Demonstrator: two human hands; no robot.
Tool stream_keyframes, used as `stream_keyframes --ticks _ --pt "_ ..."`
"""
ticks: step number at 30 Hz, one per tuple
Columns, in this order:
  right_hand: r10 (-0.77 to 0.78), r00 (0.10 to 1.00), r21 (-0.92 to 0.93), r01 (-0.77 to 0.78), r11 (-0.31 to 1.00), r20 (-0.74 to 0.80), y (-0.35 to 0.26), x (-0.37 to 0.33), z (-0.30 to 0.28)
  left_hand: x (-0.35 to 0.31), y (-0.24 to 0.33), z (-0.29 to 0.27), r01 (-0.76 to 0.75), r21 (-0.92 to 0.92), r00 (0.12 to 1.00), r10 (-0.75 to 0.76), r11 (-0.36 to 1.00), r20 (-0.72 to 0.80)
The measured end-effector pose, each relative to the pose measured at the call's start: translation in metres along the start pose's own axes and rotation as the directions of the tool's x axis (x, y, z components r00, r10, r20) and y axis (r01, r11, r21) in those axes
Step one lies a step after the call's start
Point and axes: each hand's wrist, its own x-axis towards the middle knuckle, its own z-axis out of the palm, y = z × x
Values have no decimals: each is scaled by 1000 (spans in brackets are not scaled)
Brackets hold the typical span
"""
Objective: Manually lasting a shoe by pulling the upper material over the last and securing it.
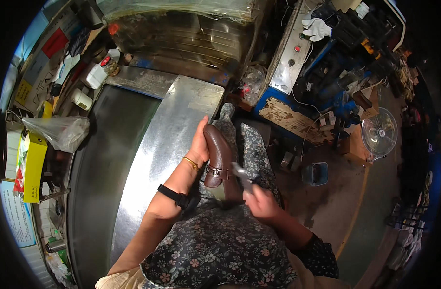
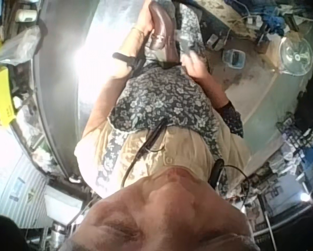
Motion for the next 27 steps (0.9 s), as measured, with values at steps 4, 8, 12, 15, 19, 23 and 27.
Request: stream_keyframes --ticks 4,8,12,15,19,23,27 --pt "135 984 -51 -130 990 120 -6 18 0 -9 4 1 30 -7 999 -30 1000 14" --pt "-81 997 -47 82 996 12 4 8 6 -5 3 -3 17 -4 1000 -17 1000 6" --pt "91 982 -99 -75 992 165 5 23 1 -7 6 -4 46 41 999 -47 998 9" --pt "-50 992 5 49 999 114 -3 11 3 -5 3 -7 15 -2 1000 -15 1000 -23" --pt "74 993 -197 -54 979 91 6 23 9 -10 5 6 -19 24 999 20 1000 -39" --pt "22 985 -272 26 962 170 -18 21 -14 -8 6 -5 41 -52 997 -44 998 -59" --pt "-150 986 -374 164 913 68 -15 22 0 -7 3 -2 -13 38 1000 14 999 -13"
